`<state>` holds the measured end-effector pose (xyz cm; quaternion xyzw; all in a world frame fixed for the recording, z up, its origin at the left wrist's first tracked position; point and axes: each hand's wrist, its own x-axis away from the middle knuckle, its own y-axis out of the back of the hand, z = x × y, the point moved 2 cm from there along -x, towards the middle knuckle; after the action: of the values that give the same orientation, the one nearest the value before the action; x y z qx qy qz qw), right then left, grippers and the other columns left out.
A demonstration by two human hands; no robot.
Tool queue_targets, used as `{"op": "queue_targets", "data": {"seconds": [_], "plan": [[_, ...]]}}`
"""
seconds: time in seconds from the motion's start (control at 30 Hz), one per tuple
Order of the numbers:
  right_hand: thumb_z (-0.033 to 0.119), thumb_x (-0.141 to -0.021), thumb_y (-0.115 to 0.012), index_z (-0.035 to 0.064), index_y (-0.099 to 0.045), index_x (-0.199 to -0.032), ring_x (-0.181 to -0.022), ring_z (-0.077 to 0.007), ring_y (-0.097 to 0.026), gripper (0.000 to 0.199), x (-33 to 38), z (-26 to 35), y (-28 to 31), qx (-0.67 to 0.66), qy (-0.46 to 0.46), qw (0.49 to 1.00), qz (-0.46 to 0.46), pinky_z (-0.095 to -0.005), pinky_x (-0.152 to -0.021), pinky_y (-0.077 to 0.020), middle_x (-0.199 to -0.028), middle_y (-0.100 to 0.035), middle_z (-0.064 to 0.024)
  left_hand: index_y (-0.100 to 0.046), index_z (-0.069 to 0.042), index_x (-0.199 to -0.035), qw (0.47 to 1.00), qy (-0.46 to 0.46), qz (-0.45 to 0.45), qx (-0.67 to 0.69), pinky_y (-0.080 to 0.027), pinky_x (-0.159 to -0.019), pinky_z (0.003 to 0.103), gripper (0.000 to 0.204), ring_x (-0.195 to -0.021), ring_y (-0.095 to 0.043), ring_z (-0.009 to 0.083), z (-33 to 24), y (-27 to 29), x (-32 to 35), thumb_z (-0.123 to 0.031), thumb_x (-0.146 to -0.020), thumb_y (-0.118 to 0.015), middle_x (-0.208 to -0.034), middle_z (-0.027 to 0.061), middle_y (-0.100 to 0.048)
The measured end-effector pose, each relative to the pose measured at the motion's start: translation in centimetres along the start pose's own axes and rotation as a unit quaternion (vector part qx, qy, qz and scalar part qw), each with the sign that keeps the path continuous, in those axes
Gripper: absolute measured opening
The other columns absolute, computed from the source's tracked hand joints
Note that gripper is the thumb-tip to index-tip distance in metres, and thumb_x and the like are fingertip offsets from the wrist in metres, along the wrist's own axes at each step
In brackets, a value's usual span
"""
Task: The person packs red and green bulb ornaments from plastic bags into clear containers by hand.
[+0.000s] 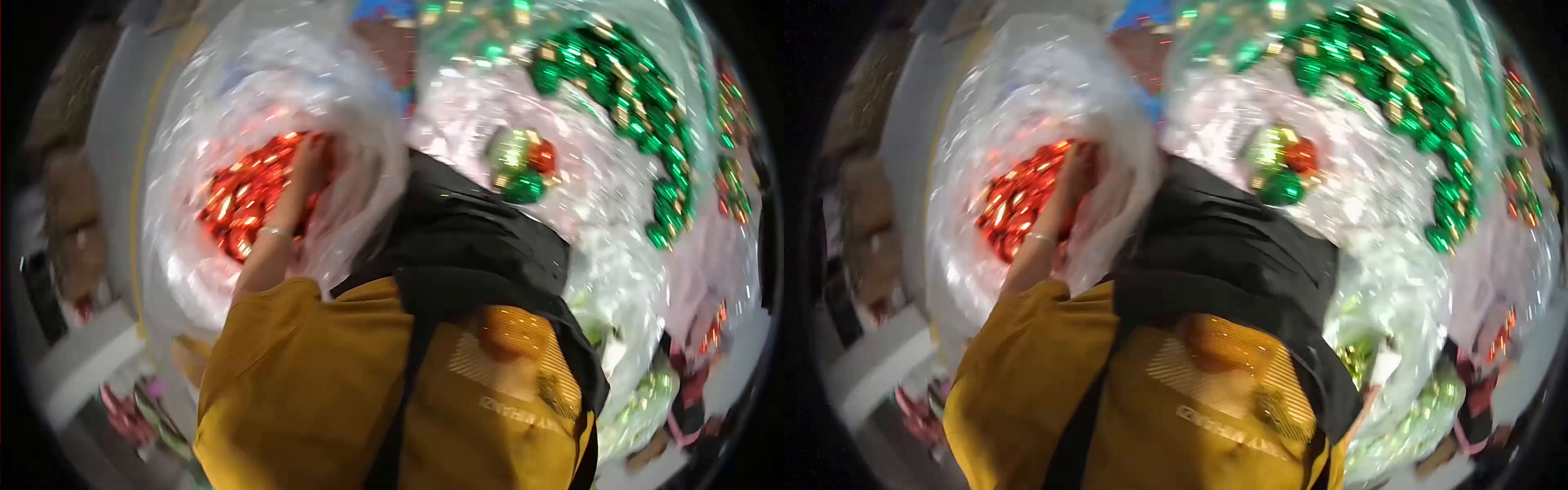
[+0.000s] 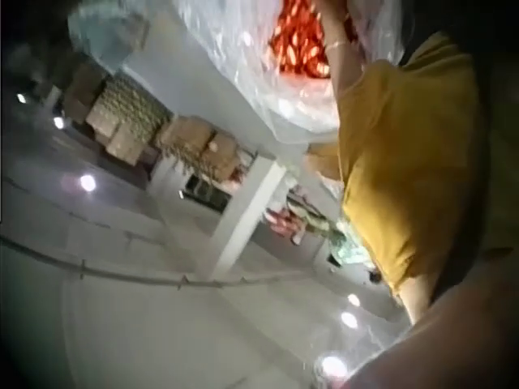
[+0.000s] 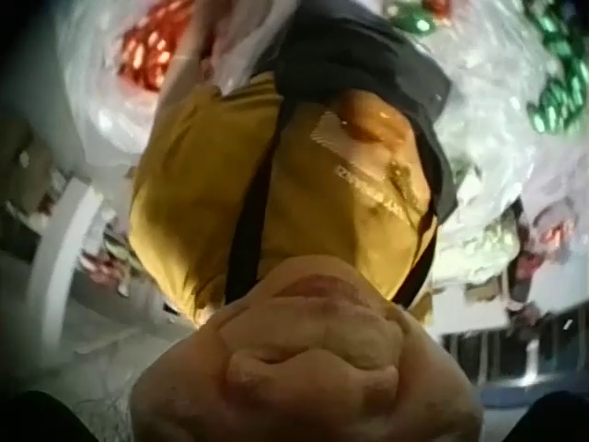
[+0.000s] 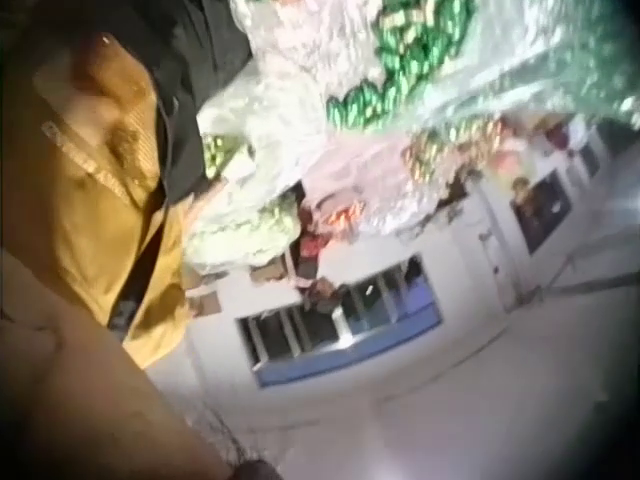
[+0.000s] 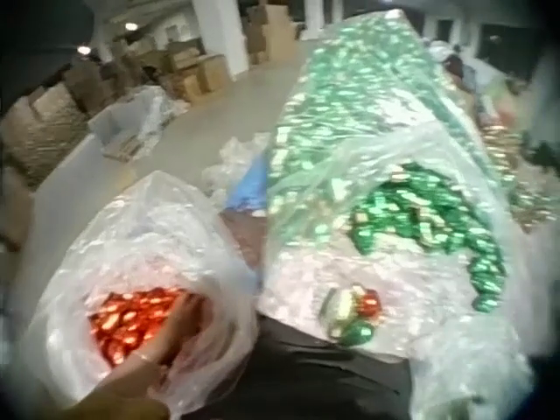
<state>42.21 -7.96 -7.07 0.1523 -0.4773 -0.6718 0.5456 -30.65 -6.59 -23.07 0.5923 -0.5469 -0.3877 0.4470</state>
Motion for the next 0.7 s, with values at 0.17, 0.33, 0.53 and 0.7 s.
{"op": "queue_targets", "data": {"seconds": [0.17,0.33,0.53,0.7], "plan": [[0.013,-0.085,-0.063,0.0014,-0.063,-0.094,-0.059,-0.0090,-0.053,0.014,4.7,15.0,2.3,-0.149,-0.013,0.989,-0.018,-0.0232,-0.054,-0.0426,-0.072,-0.062,-0.0041,-0.057,-0.005,-0.109,0.991,-0.127,-0.018,-0.044,-0.043,-0.088,0.044,0.042,-0.104,-0.050,0.0363,-4.0,3.5,-3.1,-0.003,-0.066,-0.062,-0.108,0.0169,-0.054],[0.011,-0.080,-0.062,0.0031,-0.062,-0.103,-0.072,-0.0169,-0.064,0.024,3.0,28.2,1.8,0.068,0.308,0.947,-0.053,-0.0280,-0.068,-0.0493,-0.077,-0.064,-0.0117,-0.056,-0.002,-0.099,0.969,-0.196,-0.021,-0.149,-0.045,-0.081,0.044,0.028,-0.097,-0.053,0.0348,-0.9,0.7,-2.7,-0.009,-0.072,-0.059,-0.097,0.0162,-0.057],[0.027,-0.078,-0.053,0.0076,-0.065,-0.096,-0.089,-0.0350,-0.063,0.029,-15.0,31.1,3.2,0.185,0.276,0.938,-0.099,-0.0393,-0.080,-0.0496,-0.092,-0.067,-0.0177,-0.055,-0.001,-0.097,0.976,-0.078,0.073,-0.189,-0.048,-0.079,0.044,0.028,-0.096,-0.054,0.0355,-1.6,1.2,-4.1,-0.017,-0.075,-0.061,-0.093,0.0165,-0.058],[0.022,-0.079,-0.052,0.0082,-0.068,-0.100,-0.098,-0.0341,-0.063,0.030,-20.0,33.9,-5.6,0.298,0.236,0.924,-0.031,-0.0412,-0.084,-0.0493,-0.104,-0.066,-0.0164,-0.054,0.001,-0.101,0.976,-0.003,0.131,-0.174,-0.049,-0.078,0.045,0.040,-0.094,-0.057,0.0370,-1.5,4.7,0.6,-0.023,-0.072,-0.069,-0.093,0.0201,-0.060]]}}
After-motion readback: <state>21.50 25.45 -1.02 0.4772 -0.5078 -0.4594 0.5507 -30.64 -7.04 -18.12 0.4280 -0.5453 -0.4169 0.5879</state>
